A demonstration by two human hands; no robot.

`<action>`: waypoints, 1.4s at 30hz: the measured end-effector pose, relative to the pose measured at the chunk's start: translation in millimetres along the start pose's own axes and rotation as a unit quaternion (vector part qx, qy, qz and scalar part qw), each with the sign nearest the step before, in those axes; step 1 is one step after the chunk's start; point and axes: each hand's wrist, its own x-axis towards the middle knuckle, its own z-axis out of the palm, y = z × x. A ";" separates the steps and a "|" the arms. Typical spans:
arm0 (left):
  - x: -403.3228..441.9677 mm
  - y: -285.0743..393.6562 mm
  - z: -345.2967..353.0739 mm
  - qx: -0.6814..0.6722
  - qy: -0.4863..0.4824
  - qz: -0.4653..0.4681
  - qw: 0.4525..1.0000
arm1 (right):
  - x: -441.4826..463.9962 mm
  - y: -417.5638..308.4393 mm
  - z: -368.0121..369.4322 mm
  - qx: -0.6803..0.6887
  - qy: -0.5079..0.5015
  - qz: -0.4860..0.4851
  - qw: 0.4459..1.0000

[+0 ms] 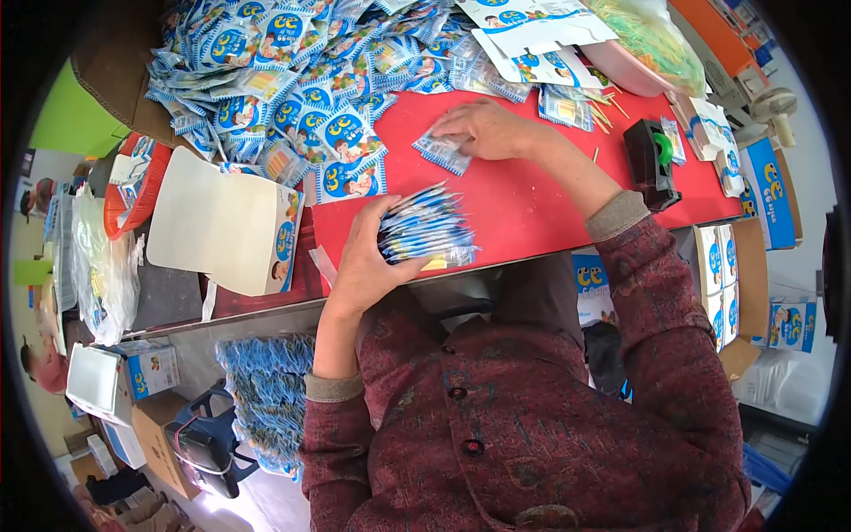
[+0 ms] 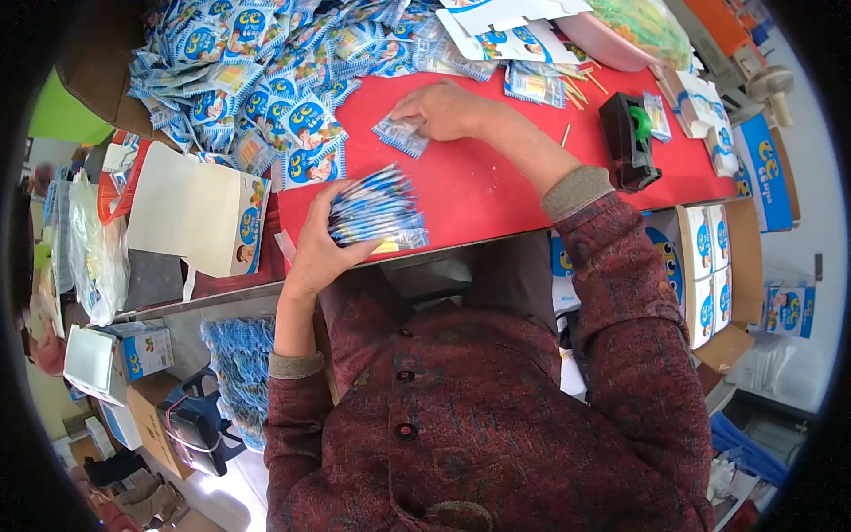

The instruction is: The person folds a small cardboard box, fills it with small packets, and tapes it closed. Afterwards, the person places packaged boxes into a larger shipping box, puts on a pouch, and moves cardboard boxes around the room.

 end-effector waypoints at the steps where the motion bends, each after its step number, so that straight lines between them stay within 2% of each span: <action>1: -0.3 -0.7 0.4 0.000 -0.001 0.000 1.000 | 2.2 2.6 -0.3 0.082 -0.025 0.053 0.995; 2: -0.2 -1.3 0.4 -0.002 -0.001 0.003 1.000 | 2.7 4.2 0.3 0.163 -0.048 0.106 0.980; 3: 0.5 -1.2 0.4 -0.004 -0.003 0.007 1.000 | 1.5 3.3 -0.2 0.163 -0.047 0.107 0.980; 5: 0.6 0.3 0.2 -0.002 -0.003 0.005 1.000 | -1.2 0.7 -0.5 0.296 0.074 0.147 0.941; 6: -0.1 0.5 0.3 0.000 -0.002 0.001 1.000 | -0.2 -7.4 -8.0 0.297 0.074 0.147 0.941; 8: -0.9 -0.5 1.5 -0.011 -0.001 -0.007 1.000 | 4.6 -34.7 -27.6 0.279 0.142 0.195 0.930; 9: 0.0 -0.8 2.1 -0.021 0.002 -0.011 1.000 | 6.2 -43.8 -25.7 0.327 0.139 0.146 0.923; 11: -0.6 0.6 2.1 -0.018 -0.002 -0.018 1.000 | 8.3 -73.6 -34.3 0.301 0.058 0.064 0.950; 13: -0.6 4.7 0.8 -0.014 -0.001 -0.027 1.000 | 9.0 -87.2 -23.8 0.304 0.027 0.056 0.951; 15: -2.7 9.2 0.6 -0.031 0.006 -0.068 0.997 | 10.2 -96.3 -16.9 0.251 -0.078 0.087 0.961; 16: -3.1 5.7 2.3 -0.032 0.007 -0.071 0.997 | 5.1 -100.4 -17.8 0.248 -0.059 0.101 0.962; 18: 0.6 0.0 6.4 -0.052 0.083 0.041 0.994 | -3.3 -106.8 -21.9 0.253 -0.062 0.097 0.961; 20: 3.0 4.1 5.8 -0.049 0.078 0.029 0.995 | -10.7 -116.4 -16.9 0.257 -0.062 0.097 0.960; 22: 3.8 4.3 4.6 -0.044 0.073 0.020 0.996 | -15.3 -129.1 -8.2 0.090 0.003 0.046 0.995; 23: 2.5 -1.8 3.2 -0.045 0.026 0.004 0.999 | -15.1 -127.5 -9.7 0.108 -0.039 0.049 0.992; 24: 1.8 -5.1 2.5 -0.047 -0.019 -0.012 0.999 | -13.2 -123.4 -12.8 0.106 -0.038 0.048 0.992; 26: 0.7 -3.1 1.4 -0.047 -0.019 -0.031 0.998 | -8.6 -104.6 -17.5 0.324 -0.132 0.086 0.933; 28: -1.1 -3.5 2.0 -0.047 -0.018 -0.052 0.997 | -11.4 -82.4 -16.5 0.397 0.019 0.068 0.915; 29: -0.8 -4.5 2.3 -0.038 -0.013 -0.034 0.999 | -15.4 -71.1 -26.1 0.239 0.002 0.096 0.966; 30: -0.6 -4.9 1.6 -0.028 -0.009 -0.014 0.999 | -21.9 -60.1 -22.9 0.240 0.002 0.094 0.966; 31: -0.8 -4.4 0.5 -0.026 -0.011 -0.013 1.000 | -29.8 -47.7 -15.3 0.097 0.028 0.057 0.993; 32: -0.7 -3.4 0.2 -0.021 -0.009 -0.015 1.000 | -34.8 -36.0 -5.5 -0.050 0.054 0.021 0.997; 36: 0.4 0.2 0.5 -0.021 -0.009 -0.020 1.000 | -25.3 -15.4 12.7 -0.063 0.126 -0.039 0.989; 38: -0.7 0.7 1.3 -0.030 -0.006 -0.028 0.999 | -11.2 -16.5 12.8 0.048 0.108 0.046 0.992; 39: -0.6 -0.1 1.4 -0.042 -0.004 -0.034 0.999 | -2.5 -30.6 2.4 0.049 0.110 0.044 0.992; 41: -1.0 -4.0 2.3 -0.041 -0.004 -0.026 0.999 | 12.7 -69.4 -24.7 0.279 0.048 0.168 0.944; 42: -0.4 -4.2 2.5 -0.044 -0.004 -0.018 0.999 | 17.5 -73.5 -22.1 0.279 0.048 0.168 0.944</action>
